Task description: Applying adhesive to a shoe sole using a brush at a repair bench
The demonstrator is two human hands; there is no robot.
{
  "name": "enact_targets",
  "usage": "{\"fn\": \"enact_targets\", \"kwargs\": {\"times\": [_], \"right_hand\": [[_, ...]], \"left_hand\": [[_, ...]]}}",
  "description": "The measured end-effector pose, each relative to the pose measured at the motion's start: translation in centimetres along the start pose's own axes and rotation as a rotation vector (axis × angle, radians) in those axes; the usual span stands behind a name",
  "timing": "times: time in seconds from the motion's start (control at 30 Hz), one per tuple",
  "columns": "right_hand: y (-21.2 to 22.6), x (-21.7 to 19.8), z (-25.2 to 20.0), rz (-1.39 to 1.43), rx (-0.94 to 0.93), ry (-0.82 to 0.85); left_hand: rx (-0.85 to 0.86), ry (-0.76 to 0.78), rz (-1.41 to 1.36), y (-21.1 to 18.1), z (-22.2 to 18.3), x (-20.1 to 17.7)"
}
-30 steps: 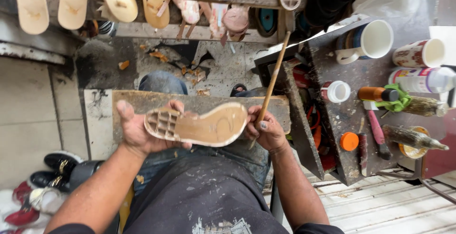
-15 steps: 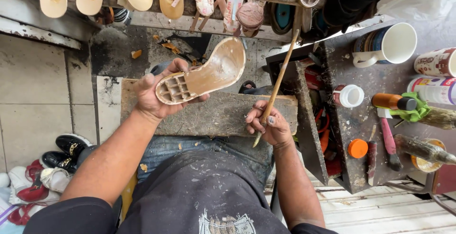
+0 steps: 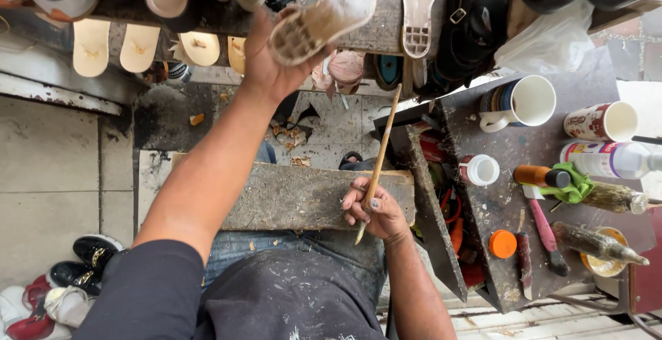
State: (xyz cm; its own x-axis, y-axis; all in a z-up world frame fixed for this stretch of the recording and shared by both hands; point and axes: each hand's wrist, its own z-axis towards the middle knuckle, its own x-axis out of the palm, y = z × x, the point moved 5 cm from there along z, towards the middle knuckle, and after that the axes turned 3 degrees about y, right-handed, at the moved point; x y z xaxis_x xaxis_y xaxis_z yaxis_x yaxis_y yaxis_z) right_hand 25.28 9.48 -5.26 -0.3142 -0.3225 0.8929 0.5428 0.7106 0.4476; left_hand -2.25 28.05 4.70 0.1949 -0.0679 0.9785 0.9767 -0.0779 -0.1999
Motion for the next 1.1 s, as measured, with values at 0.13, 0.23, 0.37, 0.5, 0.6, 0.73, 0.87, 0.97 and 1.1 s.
{"fn": "enact_targets", "kwargs": {"times": [0.13,0.23,0.37,0.5,0.6,0.73,0.87,0.97,1.1], "right_hand": [[0.0,-0.1,-0.1,0.008,-0.009,-0.009],[0.2,-0.2,0.1,0.017,-0.015,-0.008],[0.2,-0.3,0.3,0.036,0.008,0.006],[0.2,-0.1,0.4,0.032,0.006,0.003],[0.2,0.2,0.4,0.005,-0.023,0.016],[-1.1,-3.1,-0.2,-0.036,-0.064,-0.064],[-0.9,-2.8,0.0,-0.021,-0.036,-0.017],[-0.8,-2.7,0.1,-0.030,-0.022,0.011],[-0.9,-3.9,-0.2,-0.045,-0.028,0.027]], "left_hand": [[0.016,-0.487,0.272,1.2,3.0,0.9],[-0.077,-0.613,0.393,2.9,3.1,0.1],[-0.093,-0.660,0.446,4.0,3.5,1.9],[-0.330,-0.651,0.807,5.0,5.3,2.1],[-0.497,-0.386,1.226,5.1,2.8,2.8],[-0.484,-0.369,1.508,3.6,-3.0,-4.1],[-0.581,-0.494,1.520,-0.6,-11.3,-6.5],[-0.522,-0.586,1.615,-4.2,-16.5,-11.7],[-0.224,-0.628,1.461,-8.6,-20.8,-13.1]]}}
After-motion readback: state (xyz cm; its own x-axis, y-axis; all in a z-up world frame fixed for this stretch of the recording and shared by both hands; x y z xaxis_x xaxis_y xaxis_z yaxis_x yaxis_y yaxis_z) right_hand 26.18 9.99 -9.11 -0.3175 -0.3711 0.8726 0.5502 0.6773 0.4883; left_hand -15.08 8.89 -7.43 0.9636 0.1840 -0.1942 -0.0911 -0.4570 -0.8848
